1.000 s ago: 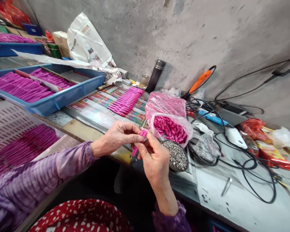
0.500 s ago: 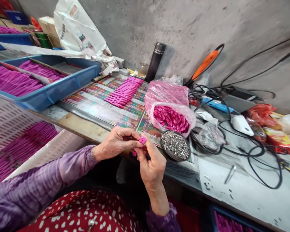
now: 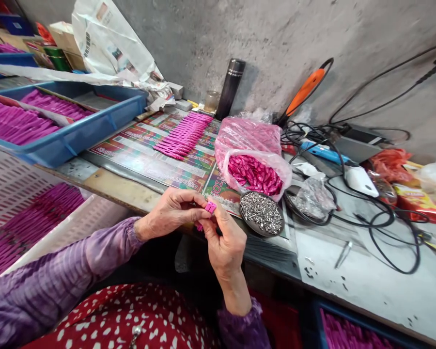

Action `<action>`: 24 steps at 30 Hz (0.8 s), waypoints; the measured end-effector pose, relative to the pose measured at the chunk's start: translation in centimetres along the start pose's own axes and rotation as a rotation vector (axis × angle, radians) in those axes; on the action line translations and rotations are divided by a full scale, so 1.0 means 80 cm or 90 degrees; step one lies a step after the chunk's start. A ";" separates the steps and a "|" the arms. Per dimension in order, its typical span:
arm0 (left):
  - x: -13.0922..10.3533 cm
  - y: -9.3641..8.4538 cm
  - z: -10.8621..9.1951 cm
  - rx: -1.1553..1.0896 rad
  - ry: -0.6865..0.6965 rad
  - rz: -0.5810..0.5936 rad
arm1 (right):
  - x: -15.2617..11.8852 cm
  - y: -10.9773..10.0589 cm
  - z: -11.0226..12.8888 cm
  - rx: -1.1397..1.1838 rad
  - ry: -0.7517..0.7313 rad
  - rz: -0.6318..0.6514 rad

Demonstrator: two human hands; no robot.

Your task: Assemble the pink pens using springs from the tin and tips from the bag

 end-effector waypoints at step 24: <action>0.066 0.007 -0.072 0.050 0.003 0.000 | 0.092 -0.004 0.032 0.240 0.130 0.081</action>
Point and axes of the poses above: each hand's wrist, its own x-axis towards the middle knuckle, its own y-axis out of the palm, z = x × y, the point moved 9 cm from there along x, towards the middle knuckle, and after that the axes turned 6 degrees about y, right-handed, at the moved point
